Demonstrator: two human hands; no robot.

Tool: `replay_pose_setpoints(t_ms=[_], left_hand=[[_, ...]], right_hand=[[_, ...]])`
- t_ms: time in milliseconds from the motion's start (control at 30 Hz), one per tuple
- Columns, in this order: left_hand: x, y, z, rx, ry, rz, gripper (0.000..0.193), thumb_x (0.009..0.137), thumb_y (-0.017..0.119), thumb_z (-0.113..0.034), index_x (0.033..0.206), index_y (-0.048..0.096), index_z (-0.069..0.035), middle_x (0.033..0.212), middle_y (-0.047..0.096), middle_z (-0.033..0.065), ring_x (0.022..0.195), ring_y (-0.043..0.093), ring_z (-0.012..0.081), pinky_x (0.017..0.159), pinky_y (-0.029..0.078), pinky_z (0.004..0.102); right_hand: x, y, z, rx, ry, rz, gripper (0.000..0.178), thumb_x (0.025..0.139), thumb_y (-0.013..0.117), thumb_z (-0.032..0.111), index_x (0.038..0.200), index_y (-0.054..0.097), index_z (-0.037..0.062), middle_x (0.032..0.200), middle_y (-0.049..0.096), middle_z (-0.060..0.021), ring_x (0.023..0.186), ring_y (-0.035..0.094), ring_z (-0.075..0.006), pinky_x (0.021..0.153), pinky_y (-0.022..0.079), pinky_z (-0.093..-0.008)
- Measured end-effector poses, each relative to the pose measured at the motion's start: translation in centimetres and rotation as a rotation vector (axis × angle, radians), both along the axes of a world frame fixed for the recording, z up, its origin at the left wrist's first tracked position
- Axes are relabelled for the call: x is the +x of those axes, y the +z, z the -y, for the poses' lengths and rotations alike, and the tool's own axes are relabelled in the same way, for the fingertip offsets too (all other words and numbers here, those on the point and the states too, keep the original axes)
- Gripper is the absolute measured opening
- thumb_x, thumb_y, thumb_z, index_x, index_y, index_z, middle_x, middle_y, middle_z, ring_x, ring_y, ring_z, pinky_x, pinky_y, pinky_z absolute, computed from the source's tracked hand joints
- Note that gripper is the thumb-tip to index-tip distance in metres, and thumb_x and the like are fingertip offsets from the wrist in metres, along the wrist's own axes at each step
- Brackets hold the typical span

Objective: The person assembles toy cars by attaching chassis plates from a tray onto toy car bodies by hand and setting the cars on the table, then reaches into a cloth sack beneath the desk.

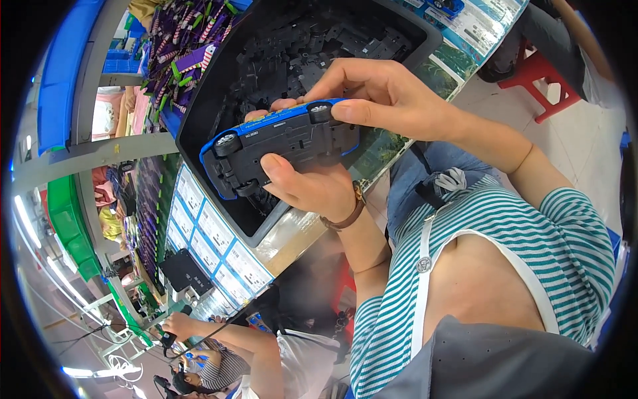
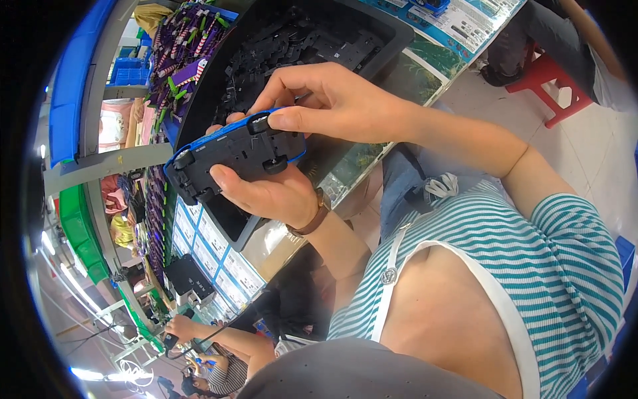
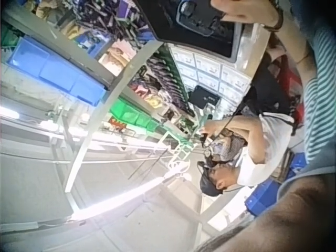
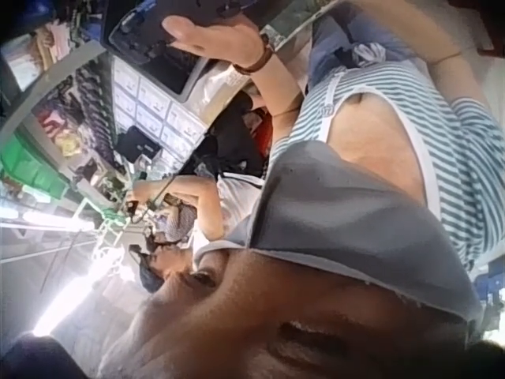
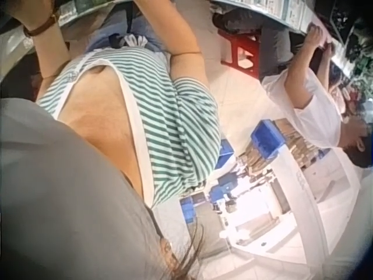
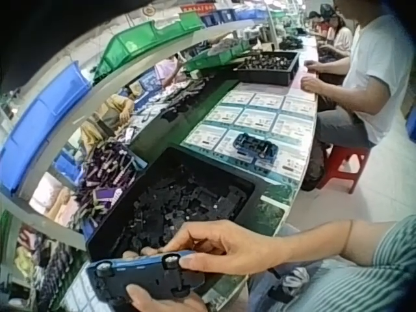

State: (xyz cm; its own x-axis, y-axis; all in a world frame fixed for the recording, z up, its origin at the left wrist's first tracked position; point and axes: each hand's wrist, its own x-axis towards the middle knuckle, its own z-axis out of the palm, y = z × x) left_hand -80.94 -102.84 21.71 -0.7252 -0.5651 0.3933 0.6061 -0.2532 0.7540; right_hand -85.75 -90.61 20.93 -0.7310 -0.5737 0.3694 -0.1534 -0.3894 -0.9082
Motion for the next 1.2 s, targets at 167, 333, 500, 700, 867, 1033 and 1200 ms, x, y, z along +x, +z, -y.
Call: replay_pose_setpoints(t_ms=[167,333,500,700,867,1033,1200], left_hand=[[0.3,0.1,0.7,0.130,-0.174,-0.008,0.051,0.090,0.053,-0.040,0.124,0.043,-0.003,0.115,0.049,0.0087,0.108,0.052,0.0230,0.091,0.049,0.0399],[0.2,-0.2,0.7,0.138,-0.159,0.031,0.053,0.089,0.054,-0.042,0.123,0.043,-0.003,0.113,0.049,0.0090,0.108,0.052,0.0223,0.093,0.048,0.0404],[0.4,-0.6,0.5,-0.014,-0.076,0.013,0.055,0.089,0.054,-0.044,0.123,0.043,-0.003,0.112,0.049,0.0102,0.107,0.052,0.0221,0.095,0.047,0.0392],[0.1,-1.2,0.1,0.071,-0.089,0.077,0.055,0.090,0.052,-0.045,0.122,0.044,-0.001,0.109,0.054,0.0120,0.106,0.053,0.0234,0.092,0.048,0.0383],[0.1,-0.8,0.4,0.105,-0.111,0.096,0.053,0.095,0.048,-0.044,0.125,0.045,-0.001,0.114,0.054,0.0137,0.109,0.055,0.0247,0.092,0.050,0.0385],[-0.4,-1.5,0.9,0.141,-0.168,0.085,0.054,0.095,0.049,-0.045,0.126,0.044,-0.001,0.115,0.056,0.0152,0.105,0.058,0.0269,0.093,0.049,0.0397],[-0.3,-0.4,-0.6,0.006,-0.020,0.092,0.056,0.094,0.048,-0.044,0.125,0.044,0.002,0.110,0.056,0.0161,0.100,0.058,0.0256,0.090,0.050,0.0383]], right_hand=[[0.2,1.2,-0.7,0.044,0.005,0.088,0.035,0.096,0.054,0.022,0.122,0.057,-0.0012,0.114,0.063,-0.0100,0.107,0.059,-0.0142,0.088,0.049,-0.0265],[0.0,1.2,-0.8,0.101,0.037,0.123,0.036,0.093,0.059,0.018,0.123,0.057,-0.0014,0.115,0.063,-0.0109,0.108,0.059,-0.0167,0.088,0.050,-0.0277],[-0.3,0.4,-1.0,0.040,0.103,0.097,0.035,0.091,0.061,0.015,0.121,0.057,-0.0030,0.113,0.063,-0.0113,0.107,0.059,-0.0163,0.091,0.048,-0.0282],[0.1,-1.0,-0.2,0.041,-0.010,0.009,0.030,0.093,0.061,0.017,0.116,0.059,-0.0018,0.108,0.064,-0.0087,0.102,0.060,-0.0130,0.087,0.048,-0.0272],[0.0,-0.5,-0.5,-0.032,0.009,0.110,0.030,0.095,0.058,0.023,0.114,0.061,0.0001,0.106,0.065,-0.0064,0.099,0.060,-0.0112,0.085,0.050,-0.0265],[0.4,0.1,-1.1,0.065,-0.021,0.254,0.039,0.095,0.058,0.030,0.121,0.060,0.0015,0.107,0.064,-0.0061,0.099,0.061,-0.0118,0.085,0.052,-0.0268],[0.3,-1.0,-0.8,0.044,-0.056,0.098,0.034,0.093,0.062,0.024,0.117,0.062,-0.0006,0.104,0.065,-0.0062,0.094,0.061,-0.0101,0.082,0.050,-0.0249]])
